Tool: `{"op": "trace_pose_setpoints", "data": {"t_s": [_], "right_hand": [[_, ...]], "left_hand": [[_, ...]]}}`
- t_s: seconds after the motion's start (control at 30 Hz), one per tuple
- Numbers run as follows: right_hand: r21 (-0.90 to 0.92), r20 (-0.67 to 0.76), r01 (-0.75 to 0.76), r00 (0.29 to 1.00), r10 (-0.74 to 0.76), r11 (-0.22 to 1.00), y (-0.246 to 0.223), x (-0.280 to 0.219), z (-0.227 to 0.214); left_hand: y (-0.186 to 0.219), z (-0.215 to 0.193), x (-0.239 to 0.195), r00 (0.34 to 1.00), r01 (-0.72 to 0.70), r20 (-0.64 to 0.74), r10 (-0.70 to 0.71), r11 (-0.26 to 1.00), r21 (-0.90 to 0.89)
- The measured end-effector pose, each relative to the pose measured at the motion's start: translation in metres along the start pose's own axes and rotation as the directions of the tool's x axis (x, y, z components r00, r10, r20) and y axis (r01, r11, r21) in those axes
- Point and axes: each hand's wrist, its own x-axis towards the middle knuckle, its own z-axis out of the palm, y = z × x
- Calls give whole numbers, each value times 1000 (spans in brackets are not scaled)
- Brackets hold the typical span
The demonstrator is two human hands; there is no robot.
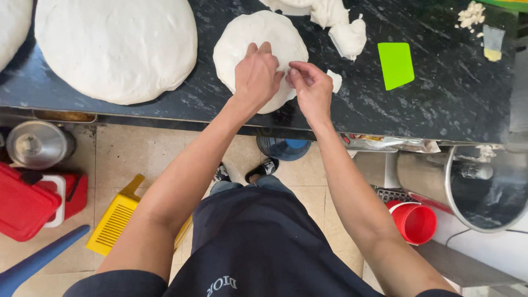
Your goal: The person kneads and shapes multiple portions of dough on a countertop, using hands and a green plastic scraper to cut and fold the dough. The person repeatedly flattens, folds, and rounds the dough pieces, occasionally weighing them on a scale.
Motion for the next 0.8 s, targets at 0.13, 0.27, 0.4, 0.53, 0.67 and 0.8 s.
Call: {"op": "trace_pose_setpoints", "data": {"t_s": [0.13, 0.27, 0.4, 0.53, 0.67, 0.8], "right_hand": [[-10, -8, -33, 999, 33, 999, -8, -3, 1], [-20, -27, -73, 997, 73, 997, -12, -5, 3], [46, -18, -94, 995, 95, 995, -15, -4, 6], [55, 1, -154, 988, 154, 987, -16, 0, 6], [16, 66, -160, 985, 159, 987, -12, 10, 5], [36, 126, -138, 983, 132, 990, -9, 13, 2]], "left_hand": [[-12, 6, 16, 993, 119, 43, -112, 963, -242], [-23, 17, 17, 989, 122, -27, -147, 899, -422], [-27, 21, 12, 954, 297, 121, -275, 794, -530], [-27, 21, 10, 963, 257, 92, -253, 763, -593], [-28, 21, 11, 961, 262, 95, -258, 753, -604], [-30, 24, 7, 965, 252, 104, -241, 741, -622]]}}
